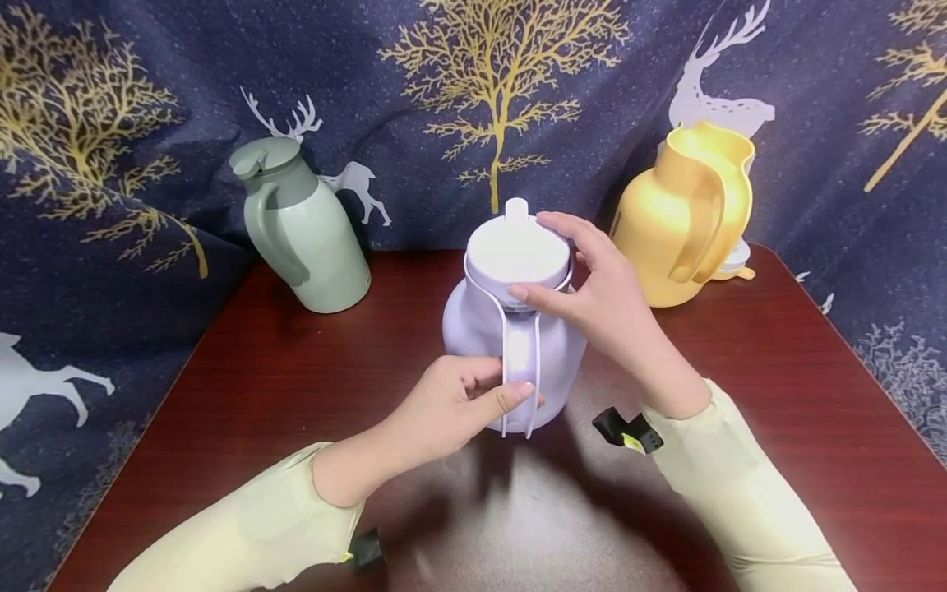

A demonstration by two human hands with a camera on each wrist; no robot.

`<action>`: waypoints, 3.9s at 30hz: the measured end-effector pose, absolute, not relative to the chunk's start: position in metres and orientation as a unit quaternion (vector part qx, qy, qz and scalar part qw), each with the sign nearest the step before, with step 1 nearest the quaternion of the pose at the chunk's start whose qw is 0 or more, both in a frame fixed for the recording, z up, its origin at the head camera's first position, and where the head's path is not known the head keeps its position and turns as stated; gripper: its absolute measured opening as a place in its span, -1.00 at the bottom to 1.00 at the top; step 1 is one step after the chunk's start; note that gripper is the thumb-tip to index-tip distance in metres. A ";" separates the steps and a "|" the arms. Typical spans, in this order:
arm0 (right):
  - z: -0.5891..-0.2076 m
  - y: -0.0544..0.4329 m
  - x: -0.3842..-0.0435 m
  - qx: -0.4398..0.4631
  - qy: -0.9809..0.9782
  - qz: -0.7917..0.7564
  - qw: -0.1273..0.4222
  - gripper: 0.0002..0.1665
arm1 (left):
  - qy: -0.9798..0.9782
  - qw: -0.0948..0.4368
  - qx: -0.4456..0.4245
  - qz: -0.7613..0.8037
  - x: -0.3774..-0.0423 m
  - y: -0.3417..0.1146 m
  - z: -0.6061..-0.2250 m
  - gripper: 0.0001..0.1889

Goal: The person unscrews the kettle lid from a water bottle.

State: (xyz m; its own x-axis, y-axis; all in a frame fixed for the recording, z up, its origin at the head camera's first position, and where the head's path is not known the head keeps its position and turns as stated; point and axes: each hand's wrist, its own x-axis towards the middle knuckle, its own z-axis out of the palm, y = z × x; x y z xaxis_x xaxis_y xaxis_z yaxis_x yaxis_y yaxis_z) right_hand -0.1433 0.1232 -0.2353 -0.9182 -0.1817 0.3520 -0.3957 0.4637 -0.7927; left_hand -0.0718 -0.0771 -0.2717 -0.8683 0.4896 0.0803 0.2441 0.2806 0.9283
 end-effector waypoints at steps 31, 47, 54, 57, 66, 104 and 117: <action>-0.237 0.150 -0.161 0.261 -0.812 0.522 -0.015 0.13 | 0.790 0.112 0.231 0.557 -0.069 -0.075 -0.272 -0.76; -0.227 0.123 -0.148 0.196 -0.869 0.443 0.096 -0.05 | 0.787 0.114 0.231 0.561 -0.072 -0.077 -0.270 -0.75; -0.226 0.142 -0.174 0.269 -0.831 0.487 -0.005 -0.08 | 0.791 0.112 0.229 0.557 -0.072 -0.078 -0.267 -0.76; -0.224 0.149 -0.189 0.329 -0.785 0.520 -0.070 -0.07 | 0.789 0.115 0.229 0.559 -0.071 -0.078 -0.267 -0.76; -0.209 0.160 -0.209 0.416 -0.752 0.479 -0.181 -0.01 | 0.781 0.126 0.232 0.565 -0.072 -0.079 -0.271 -0.76; -0.218 0.159 -0.206 0.399 -0.716 0.551 -0.157 -0.18 | 0.787 0.123 0.230 0.560 -0.073 -0.078 -0.271 -0.76; -0.216 0.165 -0.232 0.469 -0.653 0.534 -0.262 -0.03 | 0.791 0.124 0.226 0.555 -0.072 -0.077 -0.267 -0.76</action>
State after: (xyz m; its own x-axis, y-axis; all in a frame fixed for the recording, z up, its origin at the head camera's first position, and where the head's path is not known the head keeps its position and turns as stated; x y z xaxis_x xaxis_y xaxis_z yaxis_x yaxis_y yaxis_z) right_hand -0.2318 0.1649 -0.2157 -0.4232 -0.8920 0.1585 -0.3329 -0.0096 -0.9429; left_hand -0.0723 -0.0773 -0.2671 -0.8674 0.4947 0.0539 0.2189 0.2821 0.9341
